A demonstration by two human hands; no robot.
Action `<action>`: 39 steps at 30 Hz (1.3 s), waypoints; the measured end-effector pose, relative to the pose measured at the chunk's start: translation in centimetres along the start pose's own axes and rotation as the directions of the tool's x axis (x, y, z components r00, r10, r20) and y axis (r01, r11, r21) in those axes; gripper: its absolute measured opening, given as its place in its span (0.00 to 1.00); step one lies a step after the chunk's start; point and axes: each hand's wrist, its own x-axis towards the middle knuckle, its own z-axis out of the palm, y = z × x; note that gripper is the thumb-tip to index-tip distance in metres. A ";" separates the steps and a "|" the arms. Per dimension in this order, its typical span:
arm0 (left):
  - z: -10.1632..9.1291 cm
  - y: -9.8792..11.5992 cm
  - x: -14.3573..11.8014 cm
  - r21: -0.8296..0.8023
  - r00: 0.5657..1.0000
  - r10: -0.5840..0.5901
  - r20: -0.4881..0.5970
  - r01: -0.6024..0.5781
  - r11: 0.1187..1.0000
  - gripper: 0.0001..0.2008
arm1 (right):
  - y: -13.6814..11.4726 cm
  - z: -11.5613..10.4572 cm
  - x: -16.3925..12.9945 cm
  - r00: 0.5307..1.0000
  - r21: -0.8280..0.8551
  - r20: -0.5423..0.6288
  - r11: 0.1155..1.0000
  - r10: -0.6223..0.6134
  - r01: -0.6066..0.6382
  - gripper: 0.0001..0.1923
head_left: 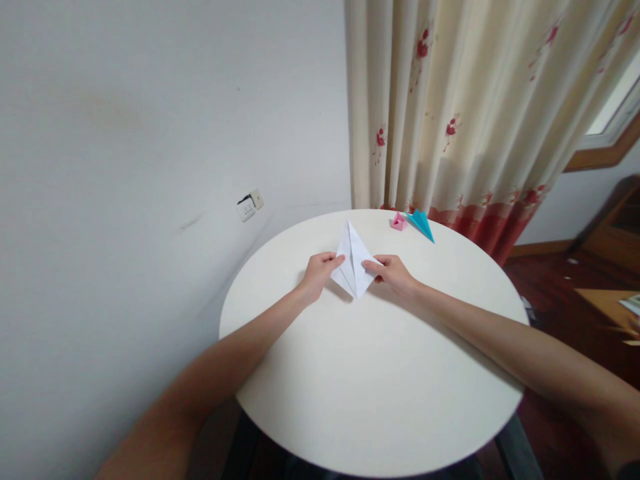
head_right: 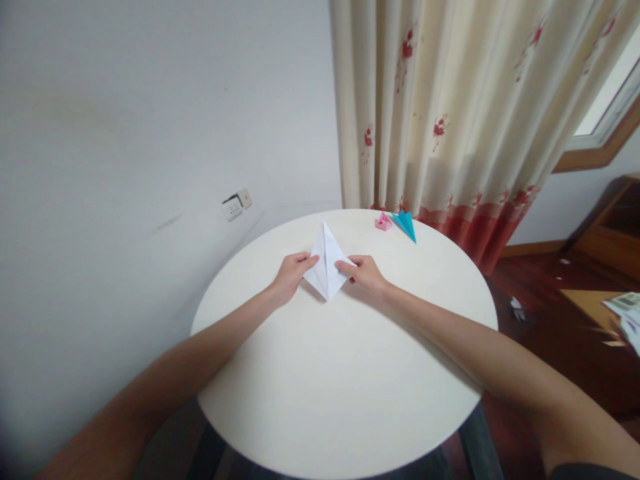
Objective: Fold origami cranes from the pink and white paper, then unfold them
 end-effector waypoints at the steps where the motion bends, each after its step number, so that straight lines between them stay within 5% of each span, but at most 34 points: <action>1: 0.1 0.1 -0.1 0.018 1.000 0.005 0.018 -0.005 1.000 0.19 | 0.0 0.0 0.0 1.000 -0.014 -0.001 1.000 -0.005 0.005 0.20; 8: 0.2 0.3 -0.3 -0.025 0.984 0.131 0.120 -0.129 0.991 0.21 | 0.5 -0.1 0.3 0.998 -0.042 -0.059 0.999 -0.019 0.017 0.16; 15: 0.5 1.2 -1.0 0.330 0.879 0.390 0.273 -0.466 0.821 0.12 | 1.1 -0.4 0.8 0.994 0.029 -0.108 1.000 -0.001 0.004 0.15; 24: 0.1 0.3 -0.6 0.385 0.878 0.271 0.395 -0.426 0.819 0.36 | 0.8 -0.5 0.9 0.973 0.083 -0.227 0.995 -0.041 0.061 0.30; 28: -0.2 0.4 -0.5 0.369 0.874 0.236 0.425 -0.406 0.836 0.47 | 0.6 -0.5 0.9 0.970 0.063 -0.222 0.992 -0.095 0.111 0.21; 33: -0.5 0.1 0.2 0.380 0.864 0.301 0.403 -0.457 0.804 0.27 | 0.0 -0.7 0.7 0.985 0.125 -0.141 0.986 -0.097 0.115 0.15; 39: -0.7 0.8 0.4 0.393 0.894 0.399 0.202 -0.447 0.804 0.12 | -1.5 -1.1 0.0 0.992 0.232 -0.033 0.964 -0.124 0.128 0.19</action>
